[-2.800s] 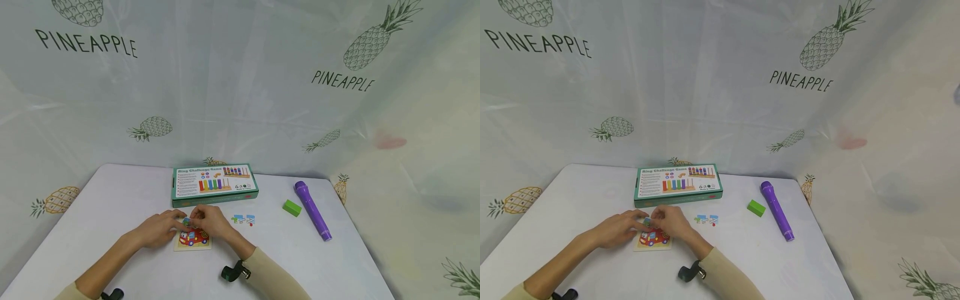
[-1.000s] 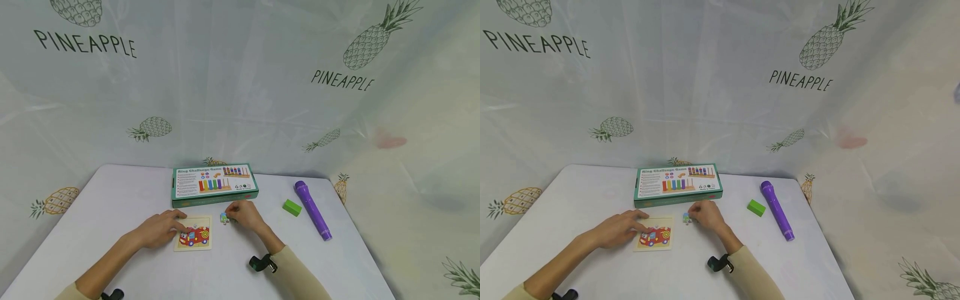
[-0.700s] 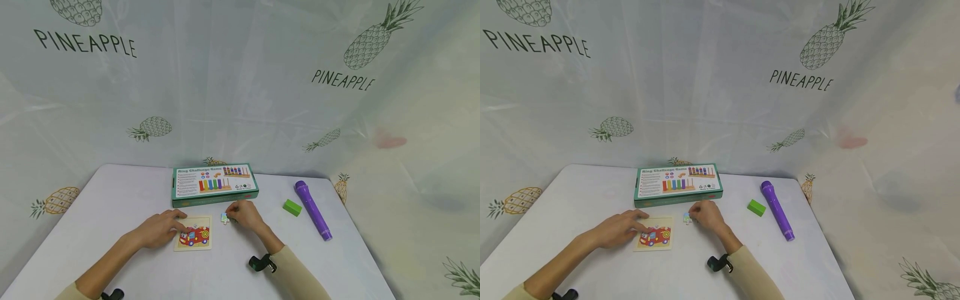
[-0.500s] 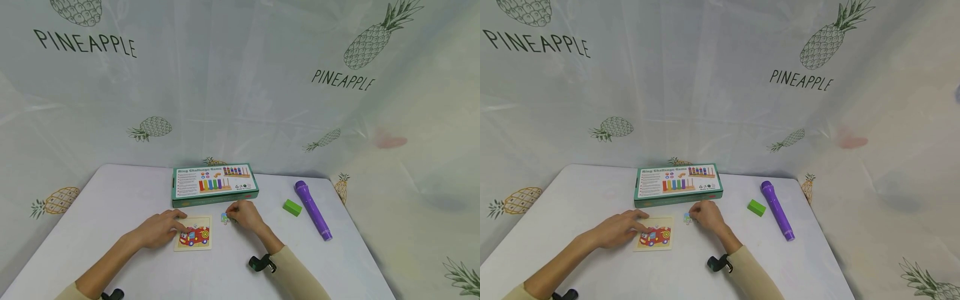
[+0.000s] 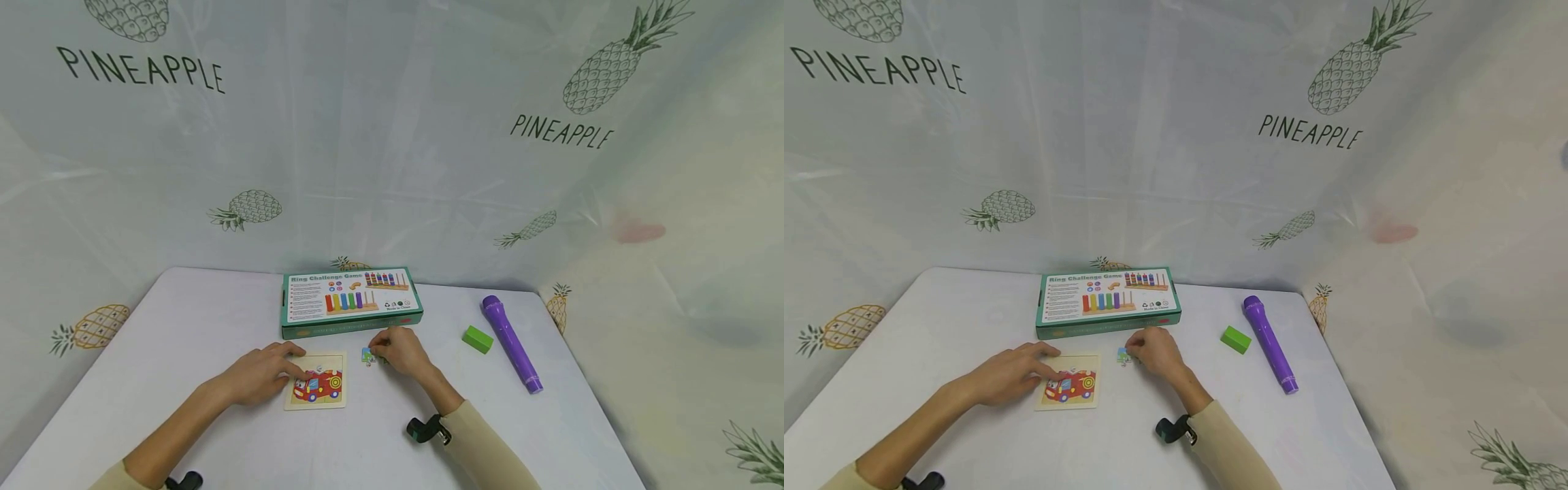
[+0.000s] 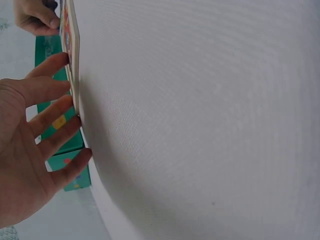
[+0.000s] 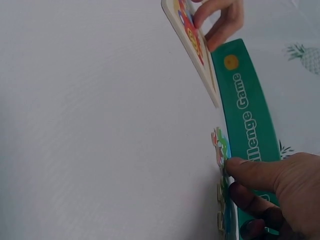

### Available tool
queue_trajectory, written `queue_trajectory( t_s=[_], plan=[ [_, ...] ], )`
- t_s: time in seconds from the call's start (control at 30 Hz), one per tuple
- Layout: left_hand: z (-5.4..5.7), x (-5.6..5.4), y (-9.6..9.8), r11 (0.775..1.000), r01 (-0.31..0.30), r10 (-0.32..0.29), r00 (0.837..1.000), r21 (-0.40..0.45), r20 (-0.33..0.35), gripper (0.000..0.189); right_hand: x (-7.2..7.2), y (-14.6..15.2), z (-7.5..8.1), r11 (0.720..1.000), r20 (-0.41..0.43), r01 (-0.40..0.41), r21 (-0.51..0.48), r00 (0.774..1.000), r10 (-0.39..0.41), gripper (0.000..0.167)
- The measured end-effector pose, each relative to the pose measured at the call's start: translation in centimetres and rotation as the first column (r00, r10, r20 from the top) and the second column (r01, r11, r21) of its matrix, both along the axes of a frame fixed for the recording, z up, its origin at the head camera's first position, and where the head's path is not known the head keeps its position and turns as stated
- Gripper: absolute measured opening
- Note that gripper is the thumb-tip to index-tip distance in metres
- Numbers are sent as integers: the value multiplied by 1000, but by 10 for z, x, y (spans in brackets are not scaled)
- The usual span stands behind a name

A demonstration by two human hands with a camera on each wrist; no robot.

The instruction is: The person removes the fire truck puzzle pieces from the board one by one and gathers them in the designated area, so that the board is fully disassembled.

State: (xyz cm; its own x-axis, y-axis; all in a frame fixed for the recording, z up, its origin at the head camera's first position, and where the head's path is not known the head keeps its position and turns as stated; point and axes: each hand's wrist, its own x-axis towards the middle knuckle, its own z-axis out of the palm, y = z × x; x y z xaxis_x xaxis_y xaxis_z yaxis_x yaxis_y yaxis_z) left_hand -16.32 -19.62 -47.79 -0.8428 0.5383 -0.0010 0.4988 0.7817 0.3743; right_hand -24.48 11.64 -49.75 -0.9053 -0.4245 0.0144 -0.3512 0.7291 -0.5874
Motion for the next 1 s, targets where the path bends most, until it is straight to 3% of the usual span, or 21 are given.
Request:
queue_trajectory(
  t_s=[0.8,1.0],
  plan=[
    [-3,-1,0,1000,-4,4,1000,4,9,36,2,2,-1,1000,-22,-9,5,1000,10,7],
    [-2,0,0,1000,-10,10,1000,-1,11,36,6,-3,3,999,-16,-18,-40,1000,17,9]
  ],
)
